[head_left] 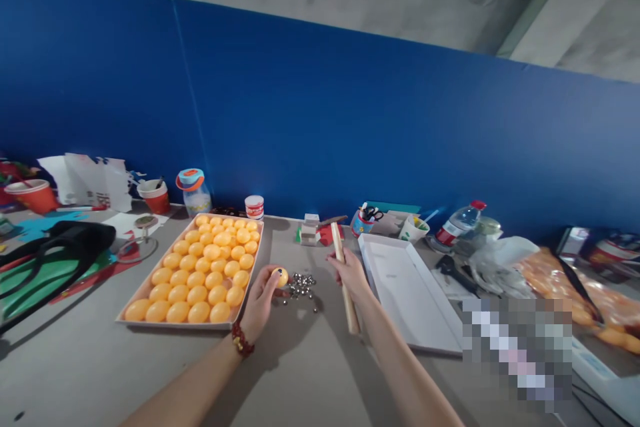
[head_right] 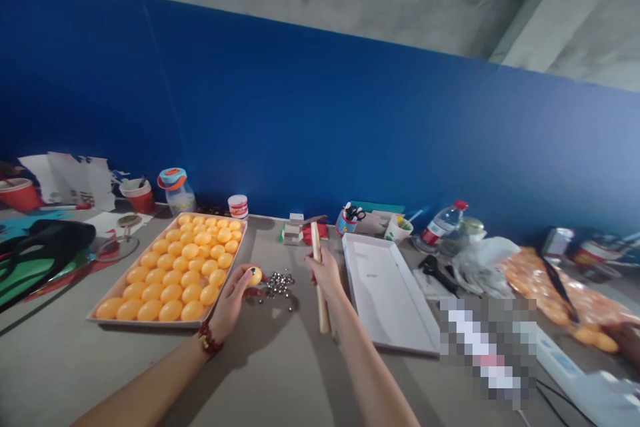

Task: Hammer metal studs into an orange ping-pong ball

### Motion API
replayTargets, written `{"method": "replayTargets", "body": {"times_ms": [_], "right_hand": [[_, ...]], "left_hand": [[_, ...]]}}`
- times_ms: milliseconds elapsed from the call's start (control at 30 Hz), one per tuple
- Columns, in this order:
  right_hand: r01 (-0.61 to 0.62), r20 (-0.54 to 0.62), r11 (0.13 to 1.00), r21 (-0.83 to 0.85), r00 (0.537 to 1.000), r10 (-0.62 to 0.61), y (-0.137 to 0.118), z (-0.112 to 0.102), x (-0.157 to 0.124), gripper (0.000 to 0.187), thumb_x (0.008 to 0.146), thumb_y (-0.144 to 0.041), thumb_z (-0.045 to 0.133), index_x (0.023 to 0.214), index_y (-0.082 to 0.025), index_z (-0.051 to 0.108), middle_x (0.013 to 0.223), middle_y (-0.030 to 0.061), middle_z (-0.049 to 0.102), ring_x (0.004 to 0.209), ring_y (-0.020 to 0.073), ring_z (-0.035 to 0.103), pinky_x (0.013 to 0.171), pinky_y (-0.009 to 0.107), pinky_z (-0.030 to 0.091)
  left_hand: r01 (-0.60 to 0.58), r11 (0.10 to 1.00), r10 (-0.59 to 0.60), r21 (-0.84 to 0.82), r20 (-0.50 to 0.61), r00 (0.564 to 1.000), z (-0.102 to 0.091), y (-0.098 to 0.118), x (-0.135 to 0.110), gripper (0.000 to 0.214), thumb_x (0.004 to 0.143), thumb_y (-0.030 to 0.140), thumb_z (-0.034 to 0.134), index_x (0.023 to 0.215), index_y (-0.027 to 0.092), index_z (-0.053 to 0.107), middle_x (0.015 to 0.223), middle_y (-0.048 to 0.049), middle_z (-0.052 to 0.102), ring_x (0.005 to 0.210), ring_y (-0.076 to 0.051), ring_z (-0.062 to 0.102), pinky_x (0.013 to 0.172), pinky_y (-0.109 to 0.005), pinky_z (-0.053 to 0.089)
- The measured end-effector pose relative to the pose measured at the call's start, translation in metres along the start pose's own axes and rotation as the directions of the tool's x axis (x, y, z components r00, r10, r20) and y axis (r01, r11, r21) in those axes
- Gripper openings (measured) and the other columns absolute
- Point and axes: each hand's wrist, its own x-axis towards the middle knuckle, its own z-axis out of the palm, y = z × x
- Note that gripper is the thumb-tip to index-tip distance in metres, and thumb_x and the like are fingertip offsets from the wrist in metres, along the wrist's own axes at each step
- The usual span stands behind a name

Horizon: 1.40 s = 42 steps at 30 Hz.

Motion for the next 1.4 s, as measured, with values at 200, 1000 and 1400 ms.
{"method": "replayTargets", "body": {"times_ms": [200, 1000, 1400], "right_hand": [[0.022, 0.077, 0.977, -0.213, 0.997, -0.006, 0.015, -0.013, -0.027, 0.013, 0.077, -0.032, 0.052, 0.084, -0.022, 0.051, 0.056, -0.0062, 0.055, 0.033, 0.0096, 0.044, 0.032, 0.020, 0.032], [0.174, 0.229, 0.820, -0.546, 0.972, -0.054, 0.016, 0.026, -0.016, 0.016, 0.070, -0.010, 0.062, 0.077, -0.020, 0.053, 0.083, 0.0064, 0.064, 0.083, 0.0223, 0.061, 0.067, 0.027, 0.039], [-0.036, 0.382, 0.993, -0.114, 0.921, 0.077, 0.016, 0.001, -0.027, 0.025, 0.071, -0.038, 0.064, 0.084, -0.020, 0.052, 0.045, -0.0105, 0.045, 0.034, 0.0087, 0.042, 0.035, 0.019, 0.034]], "left_hand": [[0.026, 1.000, -0.025, -0.008, 0.079, 0.997, 0.004, 0.002, -0.001, 0.033, 0.082, 0.047, 0.059, 0.100, 0.019, 0.059, 0.082, -0.0011, 0.063, 0.061, -0.013, 0.060, 0.058, -0.026, 0.051], [0.044, 0.999, -0.049, 0.028, 0.229, 0.972, 0.006, 0.003, -0.007, 0.040, 0.078, 0.030, 0.069, 0.115, 0.020, 0.057, 0.086, -0.0021, 0.064, 0.069, -0.014, 0.061, 0.067, -0.027, 0.051], [0.049, 0.999, -0.045, -0.007, 0.262, 0.964, 0.008, 0.006, -0.009, 0.042, 0.079, 0.035, 0.067, 0.117, 0.021, 0.057, 0.097, -0.0053, 0.064, 0.077, -0.017, 0.065, 0.072, -0.032, 0.054]]}}
